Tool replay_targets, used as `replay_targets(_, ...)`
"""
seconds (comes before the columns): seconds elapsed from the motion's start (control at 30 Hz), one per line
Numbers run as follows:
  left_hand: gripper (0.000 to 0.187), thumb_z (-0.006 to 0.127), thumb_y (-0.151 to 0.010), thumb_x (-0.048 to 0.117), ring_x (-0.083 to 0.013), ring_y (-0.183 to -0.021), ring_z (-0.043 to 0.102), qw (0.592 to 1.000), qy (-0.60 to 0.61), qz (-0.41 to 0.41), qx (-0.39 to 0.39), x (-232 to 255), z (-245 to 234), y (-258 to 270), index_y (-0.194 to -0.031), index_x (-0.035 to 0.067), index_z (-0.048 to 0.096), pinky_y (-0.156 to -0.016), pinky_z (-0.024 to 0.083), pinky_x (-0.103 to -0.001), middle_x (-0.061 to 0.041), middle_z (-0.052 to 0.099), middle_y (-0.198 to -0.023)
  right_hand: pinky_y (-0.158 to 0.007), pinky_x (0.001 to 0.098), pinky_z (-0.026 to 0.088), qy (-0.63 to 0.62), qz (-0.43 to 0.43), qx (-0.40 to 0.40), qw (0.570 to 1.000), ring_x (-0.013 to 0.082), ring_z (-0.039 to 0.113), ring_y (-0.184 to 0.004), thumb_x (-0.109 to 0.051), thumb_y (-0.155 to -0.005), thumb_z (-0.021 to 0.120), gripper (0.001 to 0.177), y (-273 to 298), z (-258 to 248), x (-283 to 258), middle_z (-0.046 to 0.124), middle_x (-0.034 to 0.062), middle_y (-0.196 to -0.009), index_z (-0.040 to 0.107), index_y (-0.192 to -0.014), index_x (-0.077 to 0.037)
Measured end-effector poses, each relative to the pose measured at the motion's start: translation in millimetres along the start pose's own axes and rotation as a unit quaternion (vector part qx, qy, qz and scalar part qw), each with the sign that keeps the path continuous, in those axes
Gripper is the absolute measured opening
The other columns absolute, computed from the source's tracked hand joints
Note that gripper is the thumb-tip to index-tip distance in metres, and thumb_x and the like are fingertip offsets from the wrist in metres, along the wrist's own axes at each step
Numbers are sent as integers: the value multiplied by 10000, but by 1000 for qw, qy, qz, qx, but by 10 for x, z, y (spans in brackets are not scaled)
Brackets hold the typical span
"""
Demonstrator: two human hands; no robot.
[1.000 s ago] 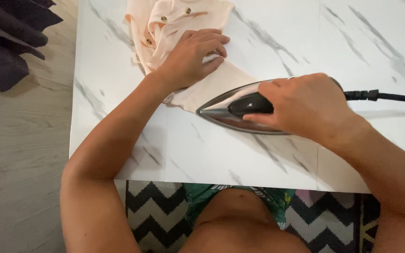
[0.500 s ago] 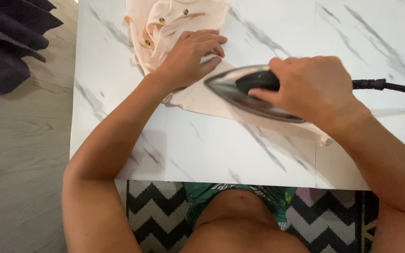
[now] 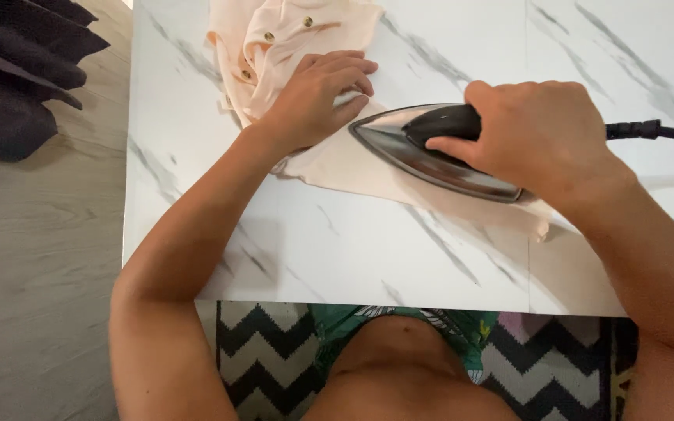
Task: Ironing a small light-colored garment on a table
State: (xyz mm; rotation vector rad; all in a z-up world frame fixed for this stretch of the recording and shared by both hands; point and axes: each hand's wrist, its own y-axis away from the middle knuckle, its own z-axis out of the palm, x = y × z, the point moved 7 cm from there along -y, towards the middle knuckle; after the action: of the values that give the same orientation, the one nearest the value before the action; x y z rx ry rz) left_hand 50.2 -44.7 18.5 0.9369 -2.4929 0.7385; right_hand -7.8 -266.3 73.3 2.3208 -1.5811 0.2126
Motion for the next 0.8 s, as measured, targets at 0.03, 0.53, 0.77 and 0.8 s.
replay_targets(0.03,38,698,-992,101,-250,-1334,575,1000,-2,0,3,-21,14,12,-1006,134,687,-1038,368,-419,-41,711,-1308,-486,326,463,2,-1,3,1000,199,632,-504,-866,-1021,459,687,11,-31,-19,637,-58,-600,600,-914,-203)
replay_targets(0.53,48,679,-995,181,-248,-1363,547,999,-10,-29,-33,-29,0,-30,-1009,152,715,-1037,378,-447,-44,695,-1347,-472,369,464,-52,-59,-48,996,228,684,-570,-835,-932,452,636,120,51,-236,701,-76,-710,614,-998,-223)
replay_targets(0.77,42,672,-983,197,-222,-1369,551,999,-1,-39,-35,-57,14,-31,-1005,181,703,-1021,375,-433,-18,691,-1358,-501,415,519,-46,18,9,999,253,690,-585,-832,-939,478,661,-3,-7,-50,695,-51,-719,607,-971,-184)
replay_targets(0.8,35,672,-982,187,-225,-1368,554,999,3,-40,-32,-54,5,-34,-993,175,702,-1014,381,-440,-25,692,-1360,-499,420,533,-36,8,8,999,249,703,-578,-827,-933,475,658,1,-10,-66,710,-43,-735,622,-1005,-190)
